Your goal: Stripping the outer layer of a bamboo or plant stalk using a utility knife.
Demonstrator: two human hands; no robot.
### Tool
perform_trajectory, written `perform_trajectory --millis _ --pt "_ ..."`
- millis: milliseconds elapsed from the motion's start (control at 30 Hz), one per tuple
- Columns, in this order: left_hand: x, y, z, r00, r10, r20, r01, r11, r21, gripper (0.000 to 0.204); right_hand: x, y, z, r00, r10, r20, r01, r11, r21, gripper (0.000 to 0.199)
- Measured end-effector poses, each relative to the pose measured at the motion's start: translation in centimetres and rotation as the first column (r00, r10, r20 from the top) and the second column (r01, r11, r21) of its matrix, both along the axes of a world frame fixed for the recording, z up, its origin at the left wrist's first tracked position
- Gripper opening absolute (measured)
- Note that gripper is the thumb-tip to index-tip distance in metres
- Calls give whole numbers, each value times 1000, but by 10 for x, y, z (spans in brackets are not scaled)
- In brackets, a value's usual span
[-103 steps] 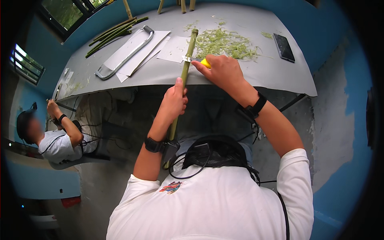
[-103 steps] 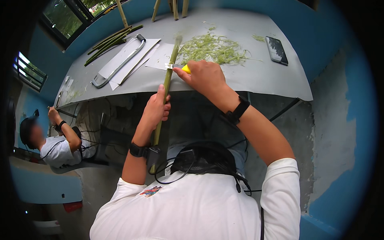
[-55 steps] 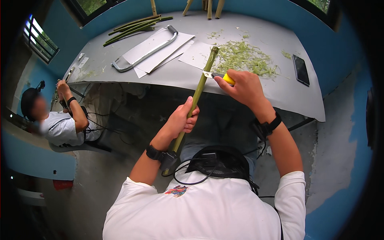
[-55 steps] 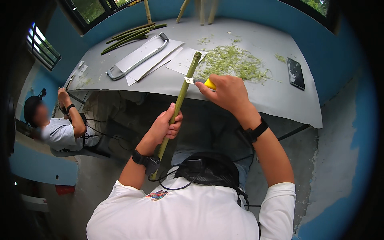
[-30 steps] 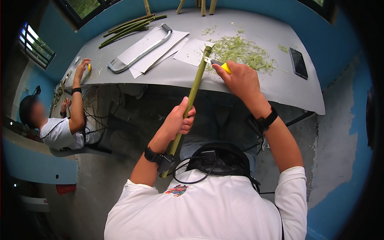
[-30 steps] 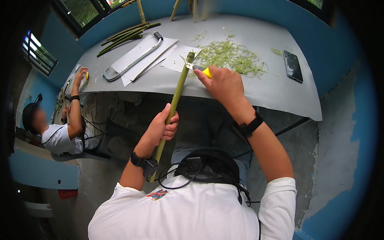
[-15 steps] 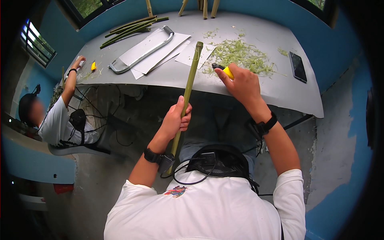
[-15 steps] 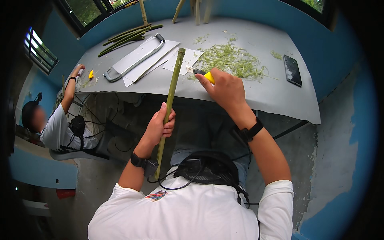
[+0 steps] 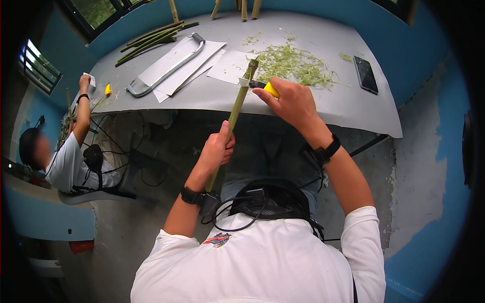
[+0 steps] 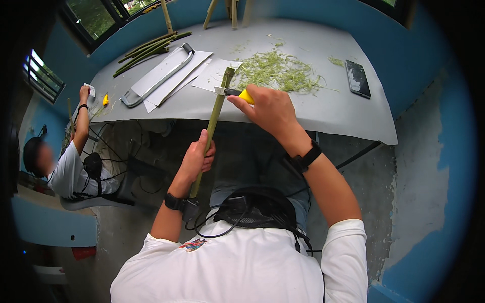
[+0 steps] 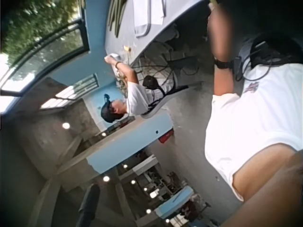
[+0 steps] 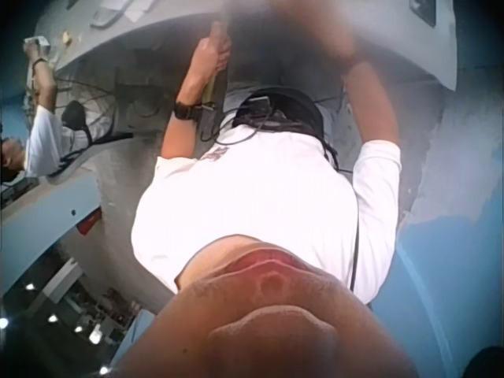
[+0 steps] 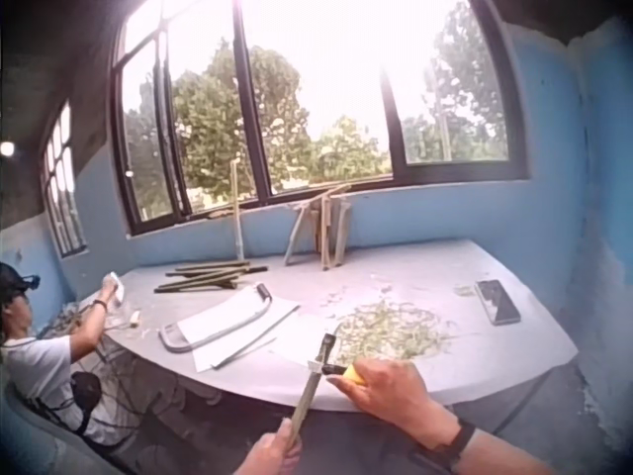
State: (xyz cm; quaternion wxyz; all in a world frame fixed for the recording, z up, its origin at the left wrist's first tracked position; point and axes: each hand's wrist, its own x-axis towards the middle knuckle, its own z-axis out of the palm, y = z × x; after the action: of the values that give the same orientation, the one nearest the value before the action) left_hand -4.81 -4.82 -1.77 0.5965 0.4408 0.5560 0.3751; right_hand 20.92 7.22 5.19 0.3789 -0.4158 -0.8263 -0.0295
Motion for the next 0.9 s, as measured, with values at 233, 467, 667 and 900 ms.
perform_trajectory --millis 233,467,667,900 --pt "0 -12 -9 999 -37 28 40 995 -89 78 -4 5 -5 990 -130 -51 130 991 -13 68" --pt "-14 -29 -18 997 -22 72 33 988 -150 78 -3 7 -7 983 -155 -103 156 988 2 67" --pt "-15 -16 -11 996 -31 87 40 994 -101 79 -2 -3 0 997 83 5 -83 996 -13 67" --pt "-4 -15 -12 993 80 -92 -78 996 33 80 -9 2 -2 997 -35 63 36 999 -15 66"
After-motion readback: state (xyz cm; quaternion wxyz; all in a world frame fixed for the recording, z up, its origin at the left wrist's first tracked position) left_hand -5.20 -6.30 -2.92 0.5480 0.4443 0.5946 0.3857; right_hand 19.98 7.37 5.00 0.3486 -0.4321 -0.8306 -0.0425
